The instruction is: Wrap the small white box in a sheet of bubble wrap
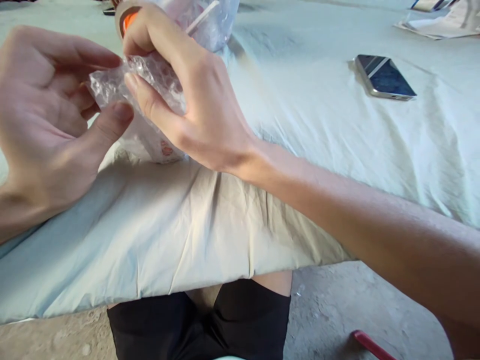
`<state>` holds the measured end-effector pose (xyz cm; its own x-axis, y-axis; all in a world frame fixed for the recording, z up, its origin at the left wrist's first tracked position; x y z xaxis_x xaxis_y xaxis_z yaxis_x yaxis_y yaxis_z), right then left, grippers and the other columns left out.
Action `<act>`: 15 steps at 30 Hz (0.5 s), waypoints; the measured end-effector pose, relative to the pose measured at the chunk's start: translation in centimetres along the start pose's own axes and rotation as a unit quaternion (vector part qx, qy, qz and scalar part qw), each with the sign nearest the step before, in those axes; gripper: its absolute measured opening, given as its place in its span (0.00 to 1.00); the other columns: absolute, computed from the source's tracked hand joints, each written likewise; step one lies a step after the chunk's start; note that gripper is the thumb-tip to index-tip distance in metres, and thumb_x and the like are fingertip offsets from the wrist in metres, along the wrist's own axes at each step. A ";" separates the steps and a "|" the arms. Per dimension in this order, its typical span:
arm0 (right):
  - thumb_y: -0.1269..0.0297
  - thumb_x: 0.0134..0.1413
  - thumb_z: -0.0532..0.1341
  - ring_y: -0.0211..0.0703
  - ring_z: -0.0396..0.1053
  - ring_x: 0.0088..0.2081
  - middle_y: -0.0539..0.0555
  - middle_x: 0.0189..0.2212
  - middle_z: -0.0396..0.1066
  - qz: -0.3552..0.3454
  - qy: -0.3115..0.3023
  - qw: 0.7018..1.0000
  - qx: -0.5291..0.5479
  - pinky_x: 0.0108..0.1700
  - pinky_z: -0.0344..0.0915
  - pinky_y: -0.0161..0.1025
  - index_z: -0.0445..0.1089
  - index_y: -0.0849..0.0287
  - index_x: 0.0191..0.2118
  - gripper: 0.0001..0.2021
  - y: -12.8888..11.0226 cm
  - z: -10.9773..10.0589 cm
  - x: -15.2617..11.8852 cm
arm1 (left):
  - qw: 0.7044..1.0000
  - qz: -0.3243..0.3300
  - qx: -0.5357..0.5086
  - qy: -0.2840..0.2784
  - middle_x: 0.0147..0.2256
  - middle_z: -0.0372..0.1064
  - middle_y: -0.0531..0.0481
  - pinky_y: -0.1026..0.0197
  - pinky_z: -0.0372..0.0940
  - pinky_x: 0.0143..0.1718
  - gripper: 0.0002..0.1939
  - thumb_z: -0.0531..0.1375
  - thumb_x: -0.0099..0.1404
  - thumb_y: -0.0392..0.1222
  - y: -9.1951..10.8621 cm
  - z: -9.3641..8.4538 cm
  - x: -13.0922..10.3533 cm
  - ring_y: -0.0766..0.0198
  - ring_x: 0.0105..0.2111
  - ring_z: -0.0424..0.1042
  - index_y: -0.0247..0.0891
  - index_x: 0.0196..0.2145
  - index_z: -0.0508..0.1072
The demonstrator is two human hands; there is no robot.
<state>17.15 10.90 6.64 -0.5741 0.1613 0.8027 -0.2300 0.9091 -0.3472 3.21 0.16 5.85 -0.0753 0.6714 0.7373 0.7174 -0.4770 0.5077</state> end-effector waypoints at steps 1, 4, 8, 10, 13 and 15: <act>0.66 0.79 0.59 0.46 0.76 0.53 0.58 0.53 0.76 0.004 -0.004 1.000 -0.003 0.64 0.76 0.44 0.74 0.66 0.56 0.10 -0.2 -0.1 0.0 | 1.000 0.012 0.009 0.006 0.58 0.75 0.49 0.47 0.79 0.54 0.12 0.66 0.78 0.42 0.2 -0.1 0.0 0.56 0.60 0.77 0.50 0.57 0.75; 0.63 0.83 0.57 0.42 0.75 0.58 0.54 0.58 0.76 0.021 -0.021 0.999 -0.041 0.65 0.73 0.41 0.73 0.65 0.60 0.13 -1.0 -0.5 0.0 | 0.998 0.033 0.047 0.021 0.62 0.73 0.50 0.43 0.79 0.56 0.13 0.64 0.79 0.44 0.7 -0.3 -0.2 0.55 0.61 0.77 0.49 0.58 0.71; 0.62 0.84 0.55 0.36 0.75 0.58 0.50 0.57 0.78 0.008 -0.024 0.996 -0.080 0.63 0.72 0.40 0.73 0.65 0.59 0.14 -2.5 -1.0 0.2 | 0.996 0.015 0.078 0.045 0.64 0.71 0.52 0.45 0.80 0.58 0.16 0.65 0.80 0.42 0.9 -0.7 -0.4 0.56 0.61 0.78 0.52 0.59 0.67; 0.62 0.84 0.54 0.36 0.75 0.56 0.50 0.56 0.79 -0.003 -0.021 0.995 -0.101 0.61 0.73 0.40 0.73 0.65 0.58 0.14 -3.0 -1.1 0.4 | 0.994 0.015 0.096 0.053 0.65 0.71 0.52 0.44 0.81 0.59 0.15 0.64 0.81 0.45 0.7 -0.8 -0.4 0.54 0.63 0.78 0.53 0.60 0.66; 0.59 0.84 0.54 0.38 0.76 0.55 0.51 0.55 0.79 -0.023 -0.027 0.988 -0.150 0.60 0.73 0.42 0.74 0.66 0.55 0.15 -3.5 -1.3 0.7 | 0.990 0.104 0.090 0.043 0.60 0.73 0.50 0.36 0.81 0.59 0.20 0.61 0.81 0.61 1.2 -0.7 -0.2 0.46 0.65 0.79 0.48 0.59 0.65; 0.60 0.82 0.55 0.38 0.77 0.55 0.51 0.54 0.80 -0.024 -0.032 0.986 -0.163 0.61 0.72 0.43 0.74 0.66 0.54 0.15 -3.4 -1.3 0.8 | 0.989 0.106 0.085 0.051 0.58 0.74 0.49 0.33 0.80 0.60 0.20 0.61 0.81 0.61 1.1 -0.9 -0.1 0.44 0.64 0.80 0.46 0.58 0.66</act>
<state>18.52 8.47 9.12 -0.6200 0.0989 0.7784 -0.0002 0.9920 -0.1263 3.41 -0.94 6.77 0.0264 0.5010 0.8650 0.8304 -0.4927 0.2600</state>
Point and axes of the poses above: each hand's wrist, its own x-axis towards the middle knuckle, its own z-axis out of the palm, y = z × x, the point moved 6 cm from there along x, towards the middle knuckle
